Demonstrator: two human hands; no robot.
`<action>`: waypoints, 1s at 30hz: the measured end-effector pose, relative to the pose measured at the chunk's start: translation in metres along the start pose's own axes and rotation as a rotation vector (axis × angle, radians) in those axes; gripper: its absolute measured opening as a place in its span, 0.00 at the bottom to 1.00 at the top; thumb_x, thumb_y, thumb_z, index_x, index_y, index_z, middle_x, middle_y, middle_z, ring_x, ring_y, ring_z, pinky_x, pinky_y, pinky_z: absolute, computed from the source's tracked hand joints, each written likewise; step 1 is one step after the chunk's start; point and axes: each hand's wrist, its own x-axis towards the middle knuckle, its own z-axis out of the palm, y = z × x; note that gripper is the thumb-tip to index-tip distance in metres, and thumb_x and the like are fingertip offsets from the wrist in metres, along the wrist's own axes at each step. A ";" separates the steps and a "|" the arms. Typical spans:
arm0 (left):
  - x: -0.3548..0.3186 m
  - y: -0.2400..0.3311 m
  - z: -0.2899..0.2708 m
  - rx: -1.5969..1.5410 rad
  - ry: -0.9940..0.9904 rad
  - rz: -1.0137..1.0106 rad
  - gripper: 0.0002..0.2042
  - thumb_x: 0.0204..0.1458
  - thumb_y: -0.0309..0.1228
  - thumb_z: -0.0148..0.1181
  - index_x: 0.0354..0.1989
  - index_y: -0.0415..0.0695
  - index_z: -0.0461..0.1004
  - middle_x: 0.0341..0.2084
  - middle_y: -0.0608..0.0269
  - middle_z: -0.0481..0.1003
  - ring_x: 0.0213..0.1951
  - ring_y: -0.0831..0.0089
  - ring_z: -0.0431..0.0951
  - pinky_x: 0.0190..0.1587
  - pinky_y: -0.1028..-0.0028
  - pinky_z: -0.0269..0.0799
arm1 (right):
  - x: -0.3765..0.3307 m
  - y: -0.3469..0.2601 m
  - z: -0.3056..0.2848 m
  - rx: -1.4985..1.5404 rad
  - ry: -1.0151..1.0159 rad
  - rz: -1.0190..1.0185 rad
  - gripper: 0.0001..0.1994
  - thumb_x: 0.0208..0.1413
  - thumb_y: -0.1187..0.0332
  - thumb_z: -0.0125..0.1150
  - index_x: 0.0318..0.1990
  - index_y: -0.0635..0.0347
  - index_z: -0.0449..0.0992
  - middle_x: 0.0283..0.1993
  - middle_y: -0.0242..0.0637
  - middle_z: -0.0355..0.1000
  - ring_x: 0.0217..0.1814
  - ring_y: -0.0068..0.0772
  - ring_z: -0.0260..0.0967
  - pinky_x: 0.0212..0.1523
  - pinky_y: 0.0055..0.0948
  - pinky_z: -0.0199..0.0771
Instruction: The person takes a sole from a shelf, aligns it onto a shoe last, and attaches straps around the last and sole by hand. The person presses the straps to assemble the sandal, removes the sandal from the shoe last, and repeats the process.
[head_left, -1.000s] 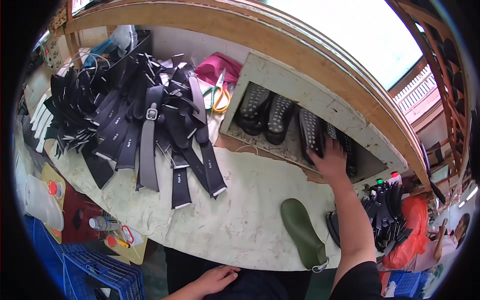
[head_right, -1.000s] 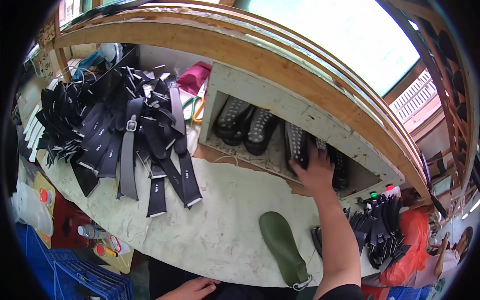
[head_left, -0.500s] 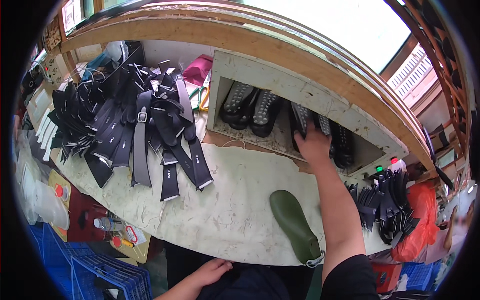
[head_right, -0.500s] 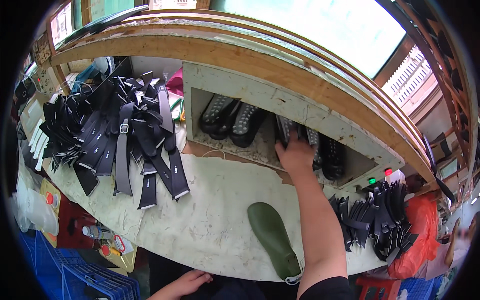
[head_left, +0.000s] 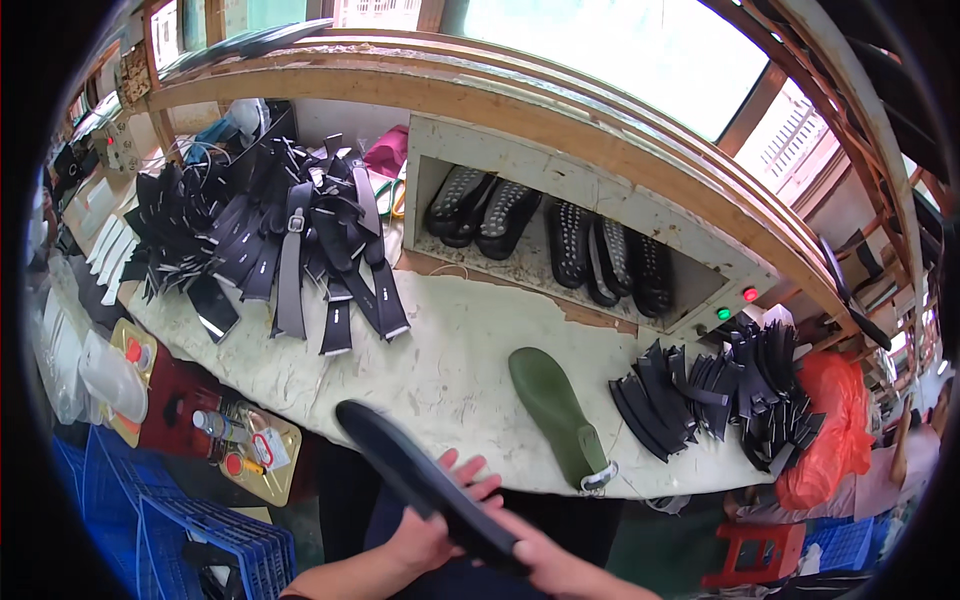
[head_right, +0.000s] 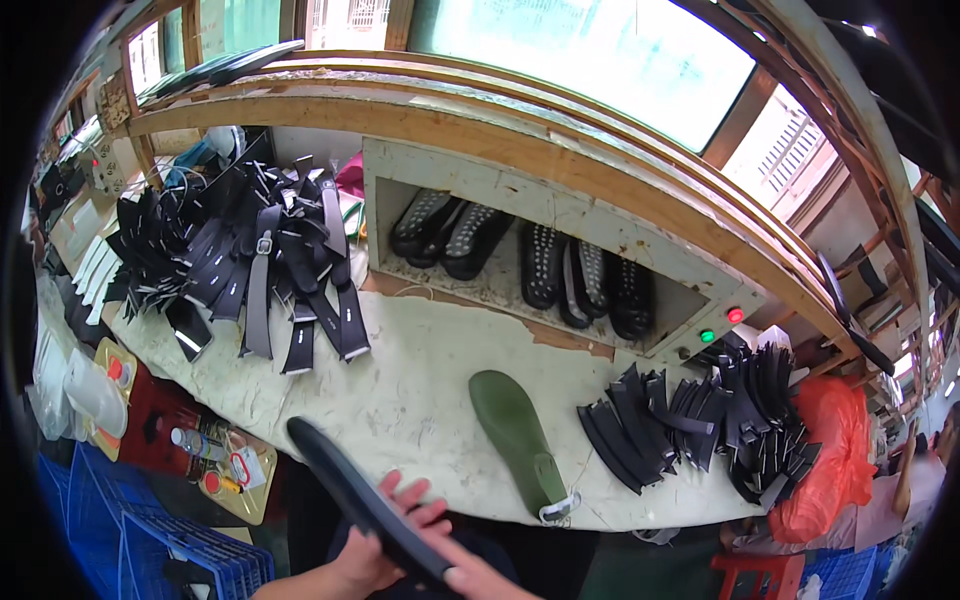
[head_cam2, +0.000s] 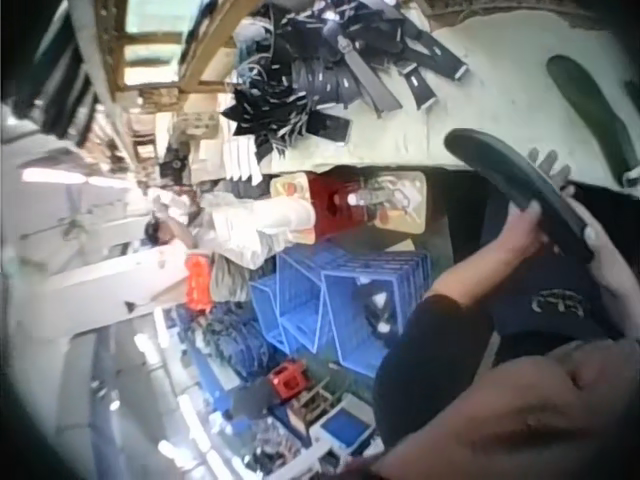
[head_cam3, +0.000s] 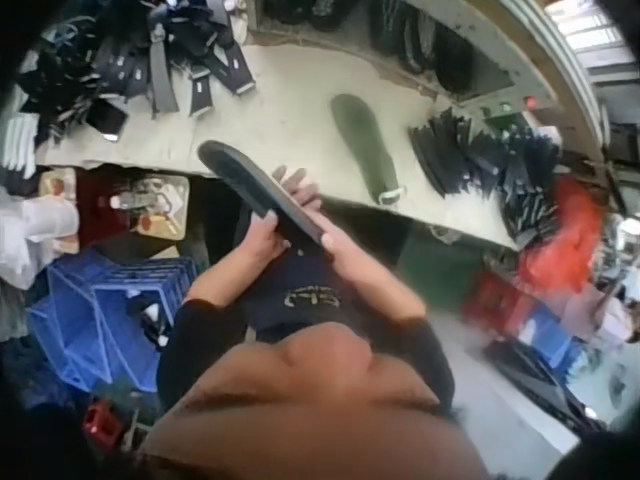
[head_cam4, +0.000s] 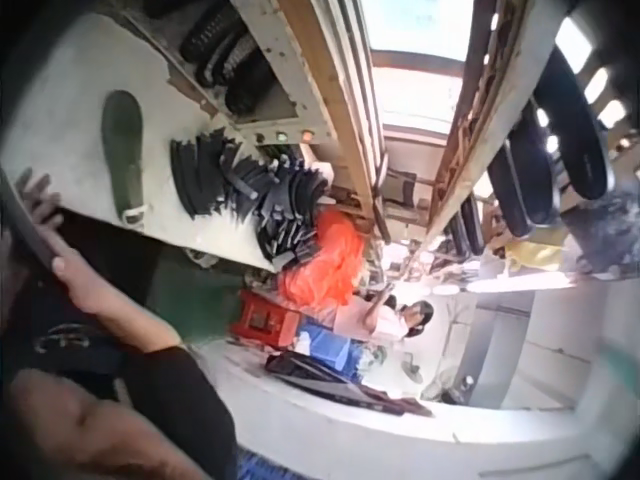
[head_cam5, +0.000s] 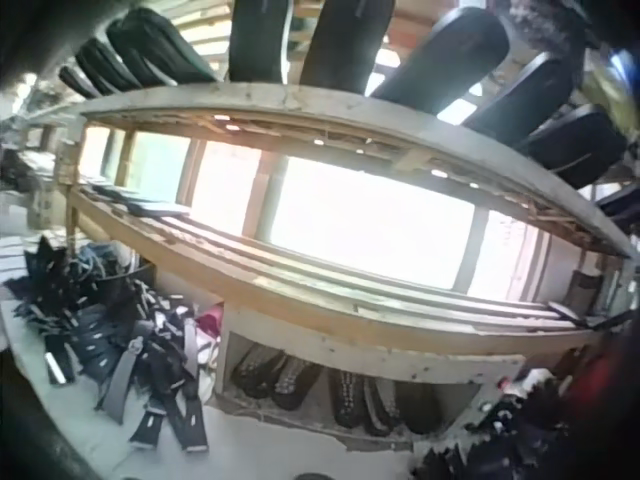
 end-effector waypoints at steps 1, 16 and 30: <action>0.001 -0.001 -0.006 0.016 -0.024 0.048 0.15 0.59 0.33 0.59 0.51 0.39 0.71 0.43 0.53 0.77 0.45 0.58 0.79 0.50 0.58 0.75 | -0.005 0.000 -0.005 0.003 -0.005 0.002 0.39 0.56 0.46 0.63 0.68 0.62 0.62 0.69 0.56 0.59 0.73 0.48 0.54 0.73 0.33 0.44; 0.000 -0.028 -0.057 0.475 0.302 0.091 0.16 0.60 0.23 0.57 0.54 0.42 0.64 0.45 0.60 0.73 0.46 0.70 0.76 0.49 0.68 0.75 | 0.021 -0.033 -0.103 -1.125 0.910 -0.047 0.24 0.43 0.61 0.73 0.46 0.71 0.78 0.36 0.50 0.79 0.37 0.53 0.78 0.42 0.40 0.77; -0.008 -0.035 -0.045 -0.073 0.244 -0.080 0.33 0.59 0.62 0.44 0.58 0.45 0.68 0.49 0.58 0.75 0.48 0.61 0.77 0.54 0.56 0.73 | -0.013 0.027 0.026 -1.445 0.430 -0.465 0.23 0.43 0.65 0.76 0.48 0.63 0.78 0.36 0.39 0.77 0.34 0.35 0.77 0.35 0.28 0.76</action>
